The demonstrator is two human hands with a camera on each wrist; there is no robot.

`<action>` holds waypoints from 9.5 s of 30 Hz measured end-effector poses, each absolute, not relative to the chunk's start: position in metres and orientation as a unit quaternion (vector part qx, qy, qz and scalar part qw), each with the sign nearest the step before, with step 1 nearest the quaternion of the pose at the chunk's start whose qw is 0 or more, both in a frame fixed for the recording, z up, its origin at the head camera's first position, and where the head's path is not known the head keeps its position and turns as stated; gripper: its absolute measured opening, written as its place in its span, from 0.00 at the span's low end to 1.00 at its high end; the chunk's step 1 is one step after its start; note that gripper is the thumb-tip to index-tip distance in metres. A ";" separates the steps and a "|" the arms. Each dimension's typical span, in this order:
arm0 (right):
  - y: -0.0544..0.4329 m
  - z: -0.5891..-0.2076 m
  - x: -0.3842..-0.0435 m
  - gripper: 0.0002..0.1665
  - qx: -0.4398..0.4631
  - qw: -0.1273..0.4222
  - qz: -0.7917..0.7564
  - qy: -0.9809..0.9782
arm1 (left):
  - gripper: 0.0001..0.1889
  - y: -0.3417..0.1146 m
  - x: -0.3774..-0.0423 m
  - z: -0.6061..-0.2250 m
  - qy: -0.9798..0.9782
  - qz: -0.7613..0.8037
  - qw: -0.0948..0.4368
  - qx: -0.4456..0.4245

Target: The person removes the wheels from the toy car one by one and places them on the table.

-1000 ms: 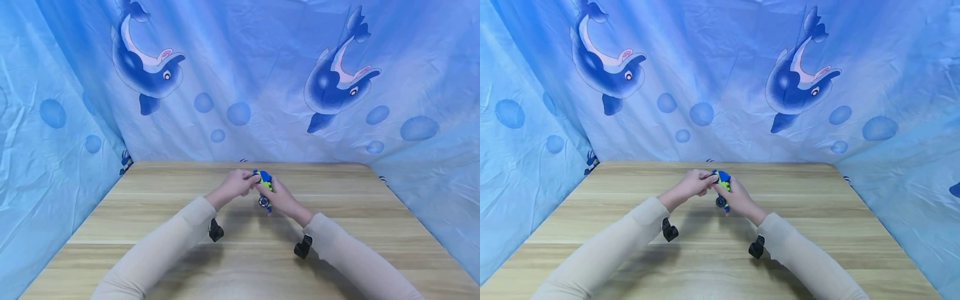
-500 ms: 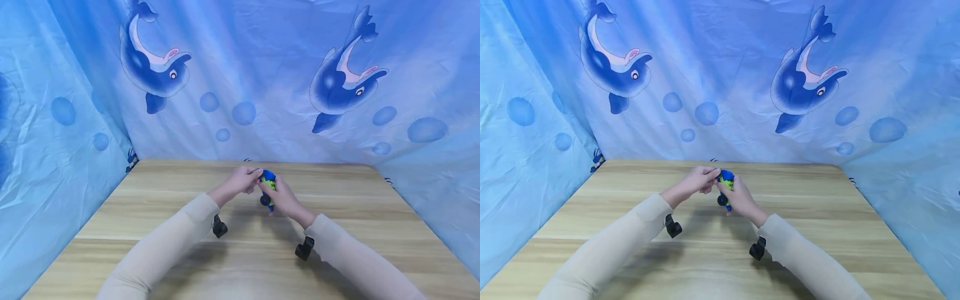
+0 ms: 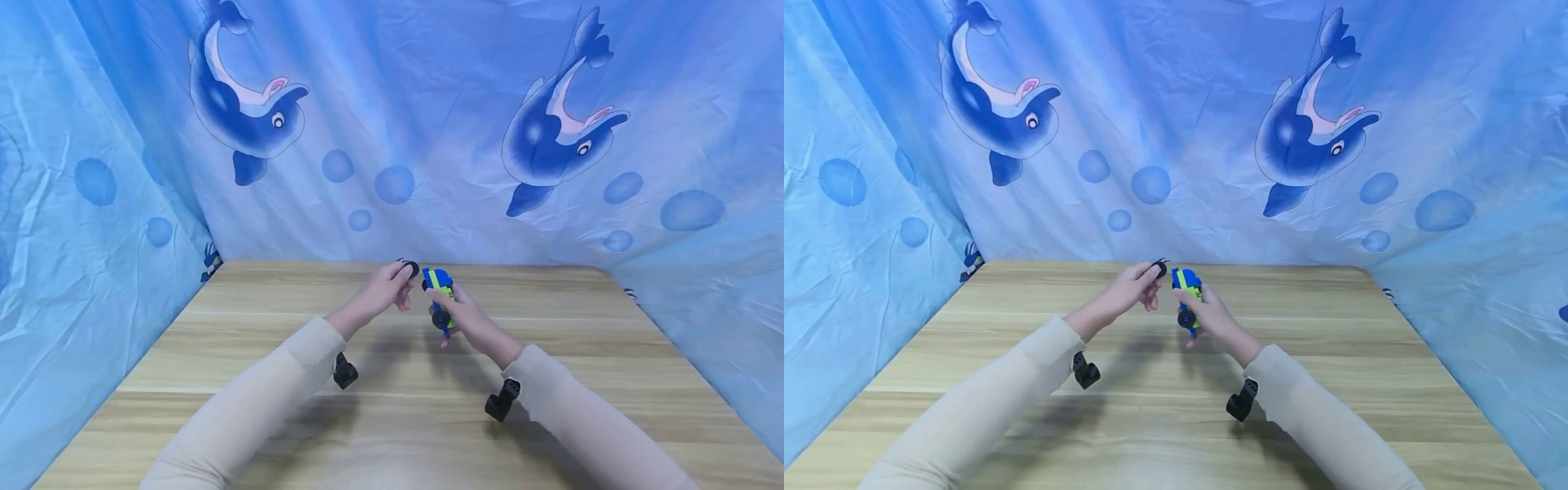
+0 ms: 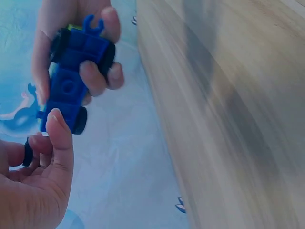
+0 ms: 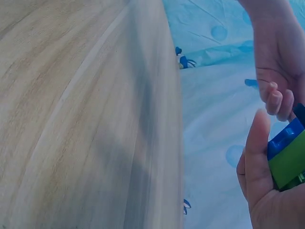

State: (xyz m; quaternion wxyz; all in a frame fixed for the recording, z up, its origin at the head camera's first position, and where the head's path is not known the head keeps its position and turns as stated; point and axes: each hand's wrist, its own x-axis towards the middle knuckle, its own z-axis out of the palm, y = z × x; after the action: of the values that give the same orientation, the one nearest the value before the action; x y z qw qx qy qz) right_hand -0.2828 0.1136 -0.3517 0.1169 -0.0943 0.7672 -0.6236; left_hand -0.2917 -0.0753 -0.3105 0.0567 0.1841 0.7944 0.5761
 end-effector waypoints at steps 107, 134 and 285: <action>0.132 -0.377 -0.287 0.36 -0.130 0.247 -0.633 0.722 | 0.23 -0.190 -0.335 -0.369 0.874 0.469 0.125 0.004; 0.131 -0.368 -0.290 0.37 -0.052 0.171 -0.687 0.704 | 0.18 -0.082 -0.275 -0.352 0.803 0.500 0.265 0.186; 0.137 -0.387 -0.281 0.32 -0.083 0.228 -0.630 0.738 | 0.17 -0.219 -0.345 -0.381 0.865 0.491 0.018 -0.105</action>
State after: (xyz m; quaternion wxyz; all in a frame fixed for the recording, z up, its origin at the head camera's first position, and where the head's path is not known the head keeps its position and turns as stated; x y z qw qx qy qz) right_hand -0.2806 0.1367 -0.3872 0.2283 -0.0832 0.7377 -0.6299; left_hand -0.3449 -0.2195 -0.3815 0.0178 -0.1051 0.8649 0.4905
